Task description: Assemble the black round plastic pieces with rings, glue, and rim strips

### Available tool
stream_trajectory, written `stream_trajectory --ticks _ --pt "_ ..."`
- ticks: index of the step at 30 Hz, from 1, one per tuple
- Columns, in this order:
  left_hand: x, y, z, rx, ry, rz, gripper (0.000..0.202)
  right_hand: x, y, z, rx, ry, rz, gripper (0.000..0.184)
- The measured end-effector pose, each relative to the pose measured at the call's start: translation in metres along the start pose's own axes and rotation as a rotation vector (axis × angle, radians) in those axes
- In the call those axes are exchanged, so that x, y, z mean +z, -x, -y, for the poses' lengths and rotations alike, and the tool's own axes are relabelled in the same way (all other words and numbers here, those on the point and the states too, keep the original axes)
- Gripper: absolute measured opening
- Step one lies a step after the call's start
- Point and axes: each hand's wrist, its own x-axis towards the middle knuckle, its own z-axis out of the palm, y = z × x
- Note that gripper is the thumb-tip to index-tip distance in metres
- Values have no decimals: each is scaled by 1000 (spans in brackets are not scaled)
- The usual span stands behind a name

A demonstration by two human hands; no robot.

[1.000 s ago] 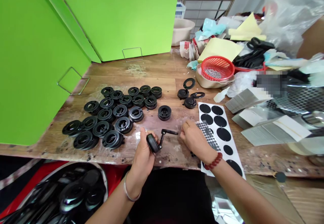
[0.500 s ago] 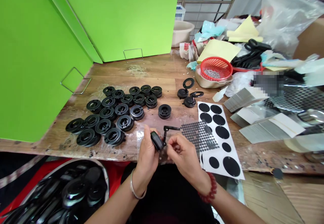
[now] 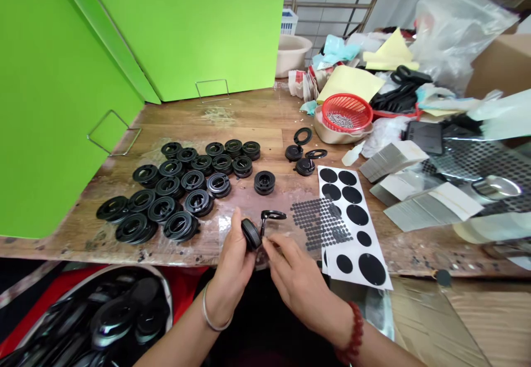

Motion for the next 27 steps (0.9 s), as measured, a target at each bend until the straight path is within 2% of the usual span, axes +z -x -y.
stream_trajectory --ticks 3,5,8,11,16,20,23,27 --pt "10 1 -9 -76 47 -54 52 -11 -4 -26 123 -154 -119 23" --pt "18 0 -14 -92 71 -98 54 -19 -9 -52 189 -36 -199 13" --pt "20 -6 -16 -105 70 -118 57 -24 -19 -86 243 194 -109 16" --pt "14 -11 -11 -70 74 -72 57 -22 -28 -101 265 302 28 22" --pt "10 -12 -7 -42 54 -53 58 -13 -37 -101 249 443 168 25" --pt "16 -11 -10 -48 54 -73 62 -7 -36 -99 265 581 194 21" --pt "17 -11 -11 -61 38 -89 64 -8 -32 -91 238 553 64 19" --pt "11 -13 -8 -10 -24 -16 64 -17 -35 -67 112 262 -245 16"
